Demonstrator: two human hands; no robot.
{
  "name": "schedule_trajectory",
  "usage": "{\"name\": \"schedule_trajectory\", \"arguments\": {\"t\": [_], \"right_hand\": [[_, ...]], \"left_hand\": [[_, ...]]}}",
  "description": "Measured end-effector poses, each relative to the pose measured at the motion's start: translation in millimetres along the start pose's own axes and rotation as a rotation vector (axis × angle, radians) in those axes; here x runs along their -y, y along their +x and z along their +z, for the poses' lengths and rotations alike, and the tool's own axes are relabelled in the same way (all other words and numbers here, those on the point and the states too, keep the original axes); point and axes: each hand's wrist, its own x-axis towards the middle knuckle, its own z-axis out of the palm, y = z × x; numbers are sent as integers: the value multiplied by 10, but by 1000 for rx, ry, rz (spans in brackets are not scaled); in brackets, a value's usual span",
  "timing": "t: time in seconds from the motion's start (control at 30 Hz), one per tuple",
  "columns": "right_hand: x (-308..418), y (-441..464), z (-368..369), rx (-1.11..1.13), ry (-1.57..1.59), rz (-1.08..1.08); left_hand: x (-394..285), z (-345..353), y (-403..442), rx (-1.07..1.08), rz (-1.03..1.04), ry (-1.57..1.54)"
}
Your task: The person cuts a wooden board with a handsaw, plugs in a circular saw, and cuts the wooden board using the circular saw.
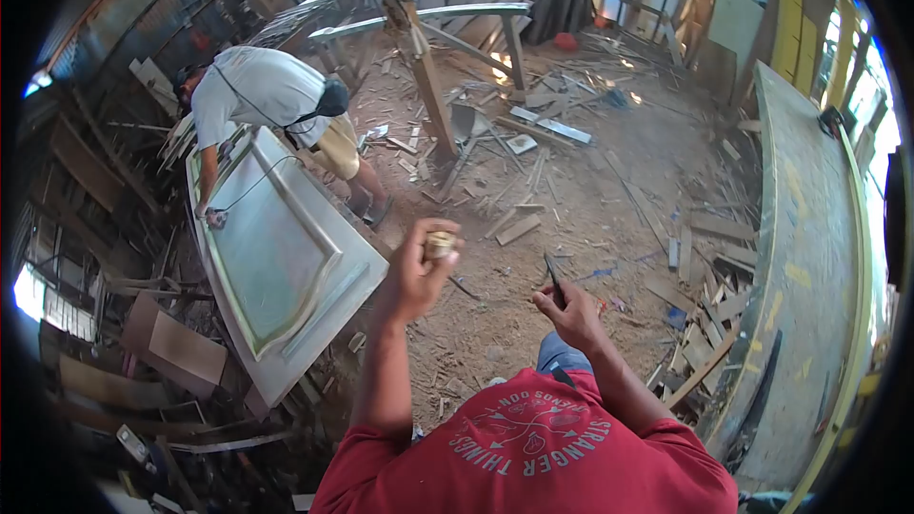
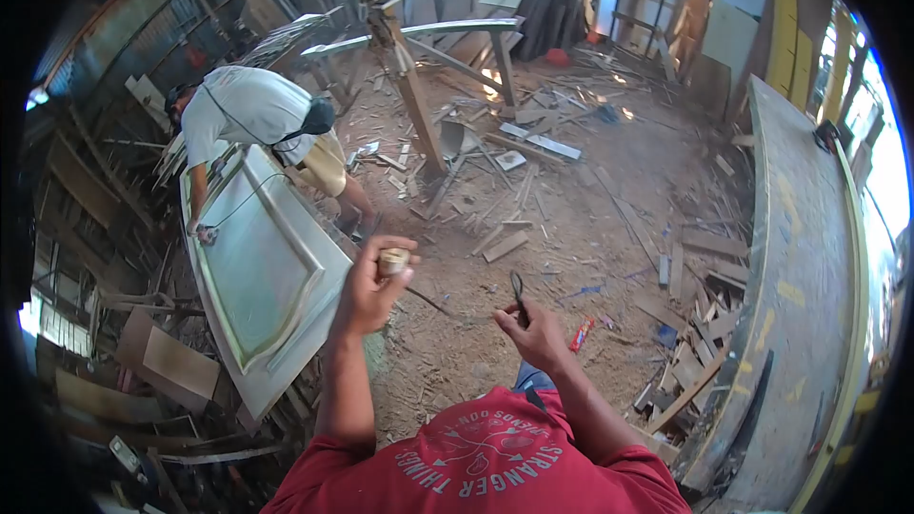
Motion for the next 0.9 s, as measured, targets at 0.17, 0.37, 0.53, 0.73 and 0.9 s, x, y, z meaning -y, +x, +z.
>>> {"name": "schedule_trajectory", "arguments": {"t": [0.17, 0.37, 0.53, 0.73, 0.9], "right_hand": [[888, 722, 165, 137, -14, -172], [619, 2054, 222, 150, -30, -169], [-110, 3433, 95, 75, -132, -130], [-601, 4555, 48, 127, -228, -55], [-1026, 5324, 397, 170, -266, -52]], "left_hand": [[211, 261, 464, 113, 172, 36], [784, 51, 1346, -59, -41, -149], [1073, -732, 2667, -361, 98, 27], [1107, -1696, 4152, -750, 162, 80], [1550, -2341, 5062, -851, 237, 50]]}}
